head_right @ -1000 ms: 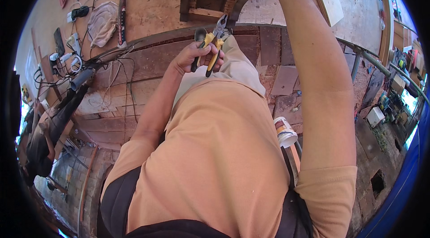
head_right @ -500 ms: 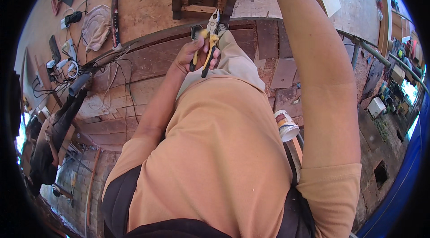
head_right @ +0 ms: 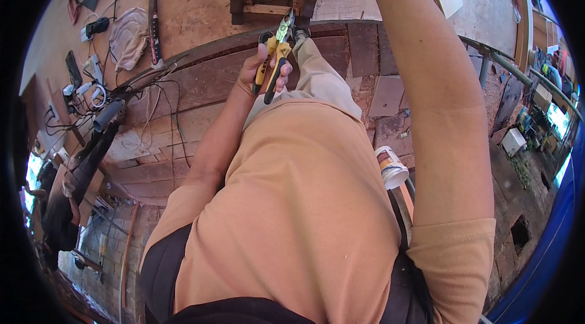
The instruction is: The person removes their glasses, picks up a pair of pliers from the workbench, and uses the pliers to pull nails from a wooden piece while holding it by hand.
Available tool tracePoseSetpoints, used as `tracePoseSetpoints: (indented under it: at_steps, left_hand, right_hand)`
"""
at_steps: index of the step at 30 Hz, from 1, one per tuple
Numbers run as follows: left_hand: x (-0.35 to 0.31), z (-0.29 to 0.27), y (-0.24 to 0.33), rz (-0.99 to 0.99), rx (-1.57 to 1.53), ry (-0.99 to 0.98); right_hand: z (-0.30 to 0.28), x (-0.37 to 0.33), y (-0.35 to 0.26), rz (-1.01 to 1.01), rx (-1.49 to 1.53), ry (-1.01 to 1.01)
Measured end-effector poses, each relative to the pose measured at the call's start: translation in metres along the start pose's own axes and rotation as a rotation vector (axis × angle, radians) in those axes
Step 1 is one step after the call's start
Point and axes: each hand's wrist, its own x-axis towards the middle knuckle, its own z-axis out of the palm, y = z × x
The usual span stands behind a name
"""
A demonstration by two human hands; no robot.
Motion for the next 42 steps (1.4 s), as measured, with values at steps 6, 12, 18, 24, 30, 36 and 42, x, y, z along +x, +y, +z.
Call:
tracePoseSetpoints:
  at_steps: [6, 12, 18, 24, 30, 36, 42]
  left_hand:
    - [-0.013, 0.023, 0.012, 0.063, 0.349, 0.302]
    - [0.002, 0.049, 0.009, 0.058, 0.593, 0.543]
    - [-0.004, 0.047, 0.005, 0.036, 0.525, 0.582]
    - [-0.001, 0.049, 0.007, 0.024, 0.504, 0.545]
    - [0.001, 0.048, 0.011, -0.01, 0.609, 0.578]
    - [0.004, 0.077, -0.007, 0.185, 1.185, 0.907]
    - [0.031, 0.109, -0.06, 0.158, 2.284, 1.273]
  right_hand:
    - [0.002, 0.002, -0.003, -0.007, -0.014, 0.034]
    - [0.007, 0.002, 0.012, 0.01, -0.042, 0.08]
    - [-0.03, -0.069, 0.001, 0.278, 0.398, 0.351]
    - [-0.083, -0.257, -0.032, 1.129, 0.695, -0.714]
    - [-0.036, -0.275, -0.054, 1.555, 1.258, -0.935]
    - [-0.012, -0.286, -0.052, 1.686, 1.437, -0.701]
    - [-0.004, -0.287, -0.058, 1.622, 1.466, -0.702]
